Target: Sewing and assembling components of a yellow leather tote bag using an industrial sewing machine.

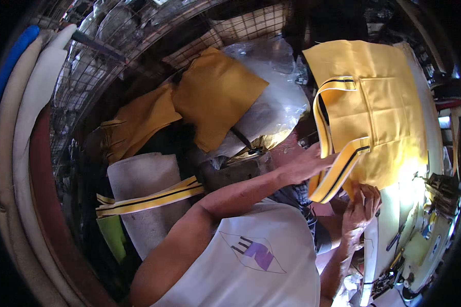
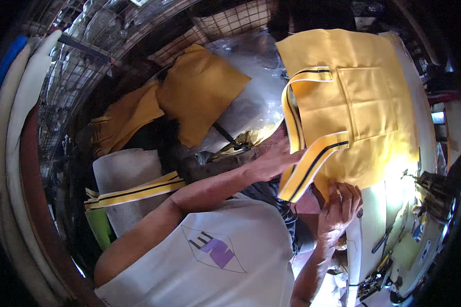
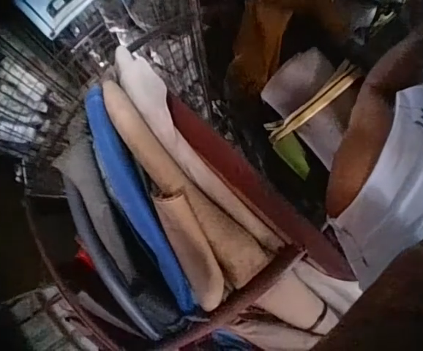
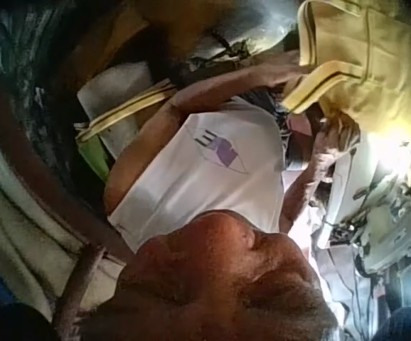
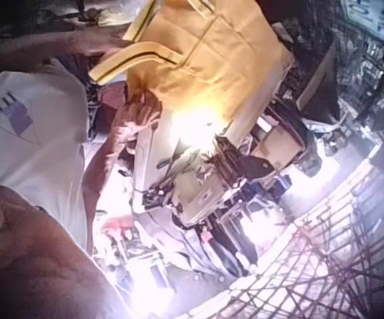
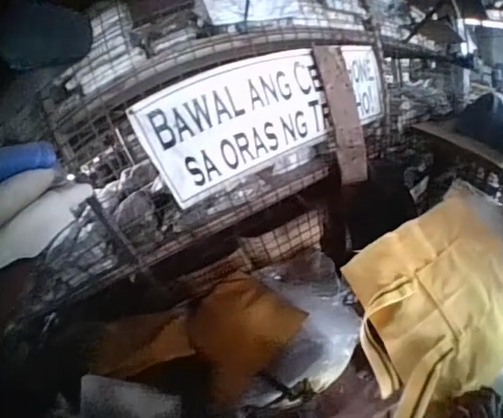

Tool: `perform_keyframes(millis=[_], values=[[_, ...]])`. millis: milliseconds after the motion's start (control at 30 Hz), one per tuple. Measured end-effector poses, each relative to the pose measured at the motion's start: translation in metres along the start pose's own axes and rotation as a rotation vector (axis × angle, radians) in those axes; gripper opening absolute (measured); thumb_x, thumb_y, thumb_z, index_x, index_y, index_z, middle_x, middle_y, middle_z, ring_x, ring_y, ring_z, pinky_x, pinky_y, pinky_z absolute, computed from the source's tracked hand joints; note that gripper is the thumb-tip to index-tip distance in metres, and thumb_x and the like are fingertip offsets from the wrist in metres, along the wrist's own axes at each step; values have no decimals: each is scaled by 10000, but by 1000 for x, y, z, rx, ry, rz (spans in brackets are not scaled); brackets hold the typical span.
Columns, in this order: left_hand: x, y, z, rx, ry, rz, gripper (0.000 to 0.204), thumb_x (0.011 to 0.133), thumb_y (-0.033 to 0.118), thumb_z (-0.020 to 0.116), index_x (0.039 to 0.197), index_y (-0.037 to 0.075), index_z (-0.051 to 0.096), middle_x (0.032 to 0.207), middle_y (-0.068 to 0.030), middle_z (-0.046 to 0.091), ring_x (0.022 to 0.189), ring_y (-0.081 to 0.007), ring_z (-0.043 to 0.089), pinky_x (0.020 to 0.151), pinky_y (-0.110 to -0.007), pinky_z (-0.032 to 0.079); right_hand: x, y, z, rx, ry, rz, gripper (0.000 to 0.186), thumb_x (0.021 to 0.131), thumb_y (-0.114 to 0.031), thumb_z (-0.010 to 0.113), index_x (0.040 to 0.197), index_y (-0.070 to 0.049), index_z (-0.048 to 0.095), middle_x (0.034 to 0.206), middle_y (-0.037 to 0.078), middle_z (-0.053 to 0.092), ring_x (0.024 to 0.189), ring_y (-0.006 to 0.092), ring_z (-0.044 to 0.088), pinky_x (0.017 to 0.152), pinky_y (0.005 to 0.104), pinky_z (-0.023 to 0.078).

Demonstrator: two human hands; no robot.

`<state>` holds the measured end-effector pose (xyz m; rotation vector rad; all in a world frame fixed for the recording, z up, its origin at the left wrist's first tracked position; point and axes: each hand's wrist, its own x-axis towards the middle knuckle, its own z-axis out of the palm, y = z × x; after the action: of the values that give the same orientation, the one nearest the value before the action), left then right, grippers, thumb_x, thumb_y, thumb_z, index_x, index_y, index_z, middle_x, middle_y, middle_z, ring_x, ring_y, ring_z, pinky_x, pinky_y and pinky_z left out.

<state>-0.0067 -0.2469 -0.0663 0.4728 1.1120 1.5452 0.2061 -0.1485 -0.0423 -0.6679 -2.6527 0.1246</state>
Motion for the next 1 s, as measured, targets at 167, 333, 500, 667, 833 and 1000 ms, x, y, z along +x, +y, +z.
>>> perform_keyframes(millis=[167, 333, 500, 667, 833, 1000], values=[[56, 7, 21, -155, 92, 244, 221, 936, 147, 695, 1114, 37, 622, 973, -26, 649, 856, -93, 594, 743, -278, 508, 11, -27, 5, 204, -88, -35, 302, 920, -145, 642, 1209, -63, 679, 1314, 162, 592, 1262, 384, 548, 1046, 519, 449], [72, 76, -37, 368, 127, 683, 249, 898, 97, 693, 1116, 3, 619, 946, -89, 685, 861, -132, 630, 768, -354, 535, 28, 31, -4, 215, 112, 118, 487, 1036, -325, 545, 1391, 8, 541, 1403, 208, 555, 1295, 394, 523, 1108, 481, 405], [42, 146, -186, 384, 332, 407, 228, 876, 152, 708, 1056, 13, 711, 968, -54, 728, 825, -138, 663, 729, -358, 556, 10, 93, 8, 272, 267, 483, 384, 1047, -199, 525, 1380, -11, 560, 1352, 187, 591, 1240, 348, 565, 1068, 450, 431], [-109, 209, -322, 703, 831, 147, 356, 1031, 277, 536, 1232, 10, 657, 1092, -44, 688, 924, -126, 615, 847, -322, 533, 14, 82, 11, -61, 166, 274, 342, 1028, -174, 562, 1323, -5, 599, 1291, 176, 636, 1214, 372, 575, 1041, 450, 447], [-371, 223, -522, 867, 1156, -66, 505, 1036, 420, 494, 1387, 60, 541, 1193, -62, 637, 1027, -210, 612, 910, -349, 507, 20, 82, 9, -67, 154, 268, 329, 1029, -174, 559, 1305, -4, 614, 1305, 184, 628, 1222, 369, 573, 1043, 458, 447], [-515, 200, -610, 1737, 1758, -1192, 958, 766, 381, 816, 1520, 22, 347, 1435, -167, 532, 1324, -353, 507, 1060, -501, 444, 12, 97, 29, -35, 143, 332, 332, 1038, -198, 547, 1304, -15, 625, 1318, 181, 620, 1229, 357, 570, 1051, 452, 446]])
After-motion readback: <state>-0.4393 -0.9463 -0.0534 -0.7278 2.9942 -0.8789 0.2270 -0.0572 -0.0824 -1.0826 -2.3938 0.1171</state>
